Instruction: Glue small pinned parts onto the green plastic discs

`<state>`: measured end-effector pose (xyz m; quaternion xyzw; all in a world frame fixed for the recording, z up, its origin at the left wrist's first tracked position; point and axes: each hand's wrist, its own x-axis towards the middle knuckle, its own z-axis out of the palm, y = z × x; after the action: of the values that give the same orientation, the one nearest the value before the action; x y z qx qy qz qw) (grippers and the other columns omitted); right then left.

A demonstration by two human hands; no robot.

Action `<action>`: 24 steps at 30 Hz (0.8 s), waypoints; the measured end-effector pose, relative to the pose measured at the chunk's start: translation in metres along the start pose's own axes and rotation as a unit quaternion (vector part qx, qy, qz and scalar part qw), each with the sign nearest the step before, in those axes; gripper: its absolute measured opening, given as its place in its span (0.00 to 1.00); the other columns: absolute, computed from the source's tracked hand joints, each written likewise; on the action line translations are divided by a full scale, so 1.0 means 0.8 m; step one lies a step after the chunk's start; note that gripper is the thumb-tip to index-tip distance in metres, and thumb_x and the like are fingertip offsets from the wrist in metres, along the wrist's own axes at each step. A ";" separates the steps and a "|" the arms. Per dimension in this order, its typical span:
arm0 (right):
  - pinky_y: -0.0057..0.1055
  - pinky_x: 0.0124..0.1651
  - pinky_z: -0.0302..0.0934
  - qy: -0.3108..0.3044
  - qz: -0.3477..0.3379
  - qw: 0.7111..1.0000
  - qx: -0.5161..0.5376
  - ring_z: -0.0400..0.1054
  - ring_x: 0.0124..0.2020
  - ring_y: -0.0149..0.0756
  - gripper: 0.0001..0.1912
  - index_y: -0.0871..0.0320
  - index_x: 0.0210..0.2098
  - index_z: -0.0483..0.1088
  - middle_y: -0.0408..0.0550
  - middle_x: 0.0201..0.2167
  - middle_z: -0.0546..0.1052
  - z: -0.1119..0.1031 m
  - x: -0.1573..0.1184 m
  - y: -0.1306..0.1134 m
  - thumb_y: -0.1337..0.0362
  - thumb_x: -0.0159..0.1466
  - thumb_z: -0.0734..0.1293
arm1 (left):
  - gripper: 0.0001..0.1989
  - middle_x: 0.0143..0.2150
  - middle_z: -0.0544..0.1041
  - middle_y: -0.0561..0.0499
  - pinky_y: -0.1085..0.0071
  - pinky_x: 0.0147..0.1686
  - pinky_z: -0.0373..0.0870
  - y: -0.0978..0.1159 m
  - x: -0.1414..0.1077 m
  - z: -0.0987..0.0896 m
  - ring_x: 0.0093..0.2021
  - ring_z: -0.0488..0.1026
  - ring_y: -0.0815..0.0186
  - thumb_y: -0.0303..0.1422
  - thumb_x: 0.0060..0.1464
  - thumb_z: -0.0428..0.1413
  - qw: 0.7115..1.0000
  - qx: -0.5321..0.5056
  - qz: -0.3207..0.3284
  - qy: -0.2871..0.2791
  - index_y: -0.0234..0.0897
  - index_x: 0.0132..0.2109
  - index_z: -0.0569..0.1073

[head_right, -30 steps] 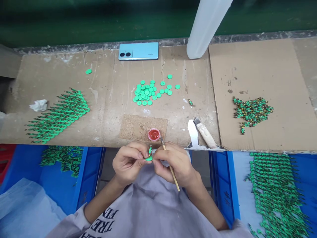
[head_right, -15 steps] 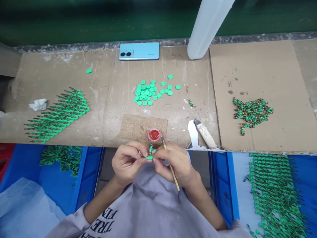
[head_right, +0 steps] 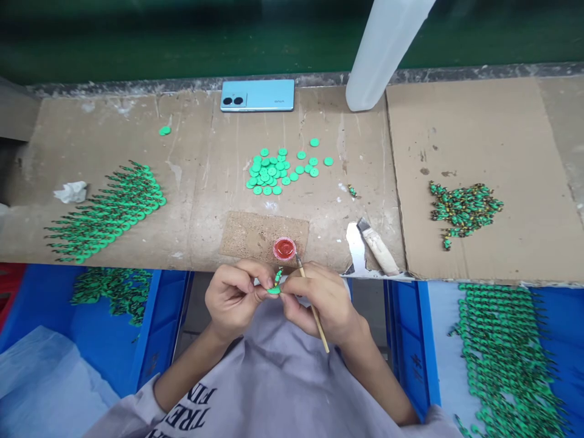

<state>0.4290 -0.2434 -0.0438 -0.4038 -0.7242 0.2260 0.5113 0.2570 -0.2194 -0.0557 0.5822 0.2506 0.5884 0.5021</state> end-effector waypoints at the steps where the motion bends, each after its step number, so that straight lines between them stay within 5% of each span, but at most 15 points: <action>1: 0.29 0.29 0.68 0.000 -0.001 1.000 0.000 0.74 0.26 0.35 0.10 0.54 0.44 0.71 0.44 0.29 0.80 0.000 0.000 0.000 0.75 0.68 0.68 | 0.14 0.37 0.82 0.53 0.72 0.38 0.82 0.000 0.000 0.000 0.37 0.83 0.66 0.21 0.62 0.65 1.000 0.000 0.002 -0.001 0.39 0.39 0.67; 19: 0.30 0.30 0.69 -0.018 0.007 1.000 -0.003 0.74 0.26 0.36 0.08 0.53 0.45 0.70 0.43 0.30 0.80 0.000 -0.002 -0.001 0.73 0.71 0.67 | 0.18 0.35 0.77 0.54 0.73 0.34 0.76 -0.001 0.004 -0.002 0.36 0.80 0.67 0.20 0.66 0.59 0.998 0.044 0.028 -0.033 0.42 0.36 0.58; 24: 0.31 0.30 0.70 -0.018 0.014 1.000 -0.007 0.75 0.26 0.36 0.09 0.52 0.45 0.70 0.43 0.28 0.79 -0.003 -0.005 0.002 0.73 0.70 0.66 | 0.19 0.37 0.77 0.55 0.74 0.36 0.77 -0.002 0.006 0.003 0.36 0.80 0.68 0.23 0.62 0.66 1.000 0.010 0.005 -0.023 0.42 0.40 0.62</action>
<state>0.4323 -0.2457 -0.0465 -0.4134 -0.7288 0.2356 0.4923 0.2603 -0.2152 -0.0548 0.6021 0.2421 0.5744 0.4989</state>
